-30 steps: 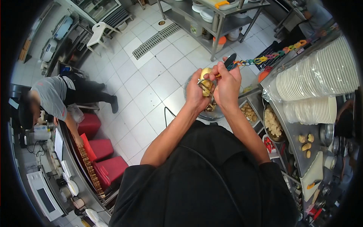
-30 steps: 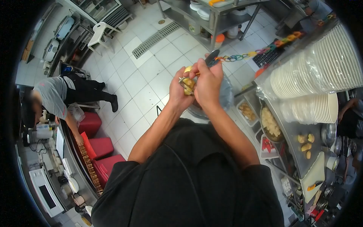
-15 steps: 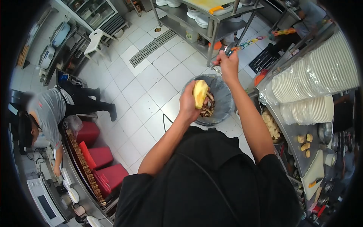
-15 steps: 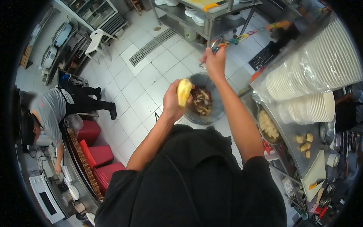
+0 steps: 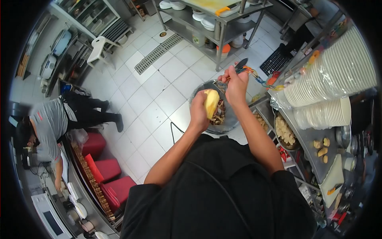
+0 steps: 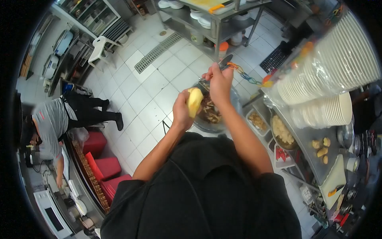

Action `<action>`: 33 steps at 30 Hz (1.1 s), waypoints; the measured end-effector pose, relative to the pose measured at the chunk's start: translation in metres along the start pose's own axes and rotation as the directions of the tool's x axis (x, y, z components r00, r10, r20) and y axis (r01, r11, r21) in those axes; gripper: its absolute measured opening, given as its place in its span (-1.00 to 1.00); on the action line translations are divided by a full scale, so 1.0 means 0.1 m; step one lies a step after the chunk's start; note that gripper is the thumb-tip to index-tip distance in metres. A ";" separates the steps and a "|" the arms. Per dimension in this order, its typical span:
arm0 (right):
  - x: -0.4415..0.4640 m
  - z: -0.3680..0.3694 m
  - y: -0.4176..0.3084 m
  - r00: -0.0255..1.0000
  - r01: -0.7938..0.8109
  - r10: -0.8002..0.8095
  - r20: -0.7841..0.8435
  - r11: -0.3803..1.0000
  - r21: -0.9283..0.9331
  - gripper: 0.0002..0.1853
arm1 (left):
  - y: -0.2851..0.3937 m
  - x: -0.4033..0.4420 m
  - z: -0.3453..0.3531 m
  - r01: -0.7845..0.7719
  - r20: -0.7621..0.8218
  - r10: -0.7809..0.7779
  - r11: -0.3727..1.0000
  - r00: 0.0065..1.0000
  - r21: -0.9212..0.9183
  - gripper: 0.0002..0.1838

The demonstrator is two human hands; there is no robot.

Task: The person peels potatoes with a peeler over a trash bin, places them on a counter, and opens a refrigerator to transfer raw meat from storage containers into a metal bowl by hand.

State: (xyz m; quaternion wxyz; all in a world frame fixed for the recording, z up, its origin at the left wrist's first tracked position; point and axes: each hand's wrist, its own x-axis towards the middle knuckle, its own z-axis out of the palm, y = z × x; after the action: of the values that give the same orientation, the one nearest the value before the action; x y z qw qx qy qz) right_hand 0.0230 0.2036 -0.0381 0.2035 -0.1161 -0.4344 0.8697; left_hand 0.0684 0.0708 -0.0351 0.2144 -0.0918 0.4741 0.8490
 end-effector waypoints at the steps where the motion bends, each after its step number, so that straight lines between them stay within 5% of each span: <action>1: 0.16 -0.20 0.18 0.999 -0.027 0.024 -0.049 0.998 -0.058 -0.74 | 0.00 -0.03 -0.02 -0.021 0.054 0.019 0.999 0.998 0.027 -0.56; 4: 0.27 -0.29 0.12 0.995 0.011 -0.026 -0.094 0.987 -0.160 -0.73 | 0.06 -0.03 -0.04 -0.034 0.166 0.043 0.998 0.985 -0.059 -0.56; 7: 0.12 -0.13 -0.21 0.998 0.060 -0.059 0.009 0.991 -0.117 -0.73 | 0.10 -0.03 -0.06 -0.221 0.184 0.147 0.842 0.972 0.493 -0.44; 17: -0.39 0.26 -0.49 0.983 -0.047 0.045 0.176 0.999 0.010 -0.74 | 0.01 0.01 0.05 -0.270 0.183 0.199 0.664 0.963 0.698 -0.41; 21: -0.21 0.10 -0.27 0.983 0.152 -0.130 0.126 0.971 -0.182 -0.74 | -0.04 -0.11 0.02 -0.350 0.250 0.247 0.612 0.936 0.709 -0.43; 24: 0.17 -0.33 0.05 0.997 -0.076 0.067 -0.036 0.907 -0.413 -0.74 | 0.06 -0.31 0.04 -0.373 0.314 0.211 0.648 0.926 0.664 -0.41; 29: 0.00 -0.11 -0.27 0.996 0.085 -0.079 0.034 0.970 -0.230 -0.75 | 0.09 -0.25 -0.08 -0.347 0.275 0.235 0.797 0.932 0.494 -0.35; 33: -0.23 0.24 -0.68 0.981 0.152 -0.140 0.133 0.985 -0.083 -0.77 | 0.16 -0.25 -0.11 -0.386 0.268 0.282 0.756 0.921 0.529 -0.42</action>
State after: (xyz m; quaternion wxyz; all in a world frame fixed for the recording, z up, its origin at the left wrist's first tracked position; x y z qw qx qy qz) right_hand 0.0519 0.2130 0.0310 0.2335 -0.0379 -0.4938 0.8368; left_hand 0.0826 0.0469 -0.0196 0.1166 0.1367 0.6950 0.6962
